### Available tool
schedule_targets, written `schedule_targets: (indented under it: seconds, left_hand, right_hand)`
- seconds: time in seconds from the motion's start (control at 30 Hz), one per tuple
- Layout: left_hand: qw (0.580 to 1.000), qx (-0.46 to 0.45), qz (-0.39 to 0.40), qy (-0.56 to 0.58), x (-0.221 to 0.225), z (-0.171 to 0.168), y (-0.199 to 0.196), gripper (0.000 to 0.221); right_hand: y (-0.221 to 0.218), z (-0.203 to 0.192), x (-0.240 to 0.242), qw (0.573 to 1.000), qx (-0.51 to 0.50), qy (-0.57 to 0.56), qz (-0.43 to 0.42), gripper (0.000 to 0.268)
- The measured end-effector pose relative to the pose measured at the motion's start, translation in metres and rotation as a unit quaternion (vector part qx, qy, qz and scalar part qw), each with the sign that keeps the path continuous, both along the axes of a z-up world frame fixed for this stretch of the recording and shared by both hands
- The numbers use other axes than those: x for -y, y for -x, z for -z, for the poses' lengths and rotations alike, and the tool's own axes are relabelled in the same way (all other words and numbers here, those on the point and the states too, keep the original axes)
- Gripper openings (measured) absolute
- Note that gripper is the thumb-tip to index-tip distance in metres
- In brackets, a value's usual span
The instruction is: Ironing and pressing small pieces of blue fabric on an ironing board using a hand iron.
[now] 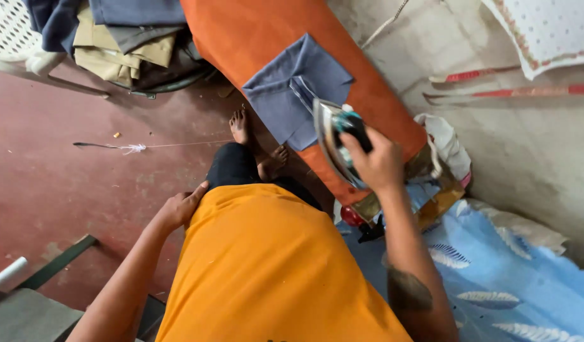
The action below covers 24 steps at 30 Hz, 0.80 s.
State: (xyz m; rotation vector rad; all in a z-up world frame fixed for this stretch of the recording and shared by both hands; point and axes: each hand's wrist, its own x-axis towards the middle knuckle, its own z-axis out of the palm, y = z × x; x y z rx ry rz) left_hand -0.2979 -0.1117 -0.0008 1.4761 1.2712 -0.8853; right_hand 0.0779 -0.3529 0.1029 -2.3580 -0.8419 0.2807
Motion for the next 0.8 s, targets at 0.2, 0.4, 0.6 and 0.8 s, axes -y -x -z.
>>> schedule_targets:
  seconds: [0.2,0.4,0.6,0.8]
  left_hand:
    - [0.998,-0.010,0.051,0.026,-0.027,-0.095,-0.043,0.095]
    - [0.996,0.003,0.092,0.019,-0.065,-0.114,-0.058,0.090]
    - [0.988,0.032,0.144,0.045,-0.077,-0.174,-0.084,0.075]
    - [0.981,0.137,0.133,0.035,-0.040,-0.249,-0.096,0.047]
  right_hand:
    - [-0.016,0.026,-0.071,0.998,0.008,-0.008,-0.055,0.049]
    - [-0.018,0.022,-0.095,0.998,0.031,0.016,-0.059,0.053]
    - [-0.023,0.039,-0.107,0.997,0.048,0.030,-0.046,0.050]
    - [-0.028,0.038,-0.131,0.992,0.079,0.023,-0.094,0.049]
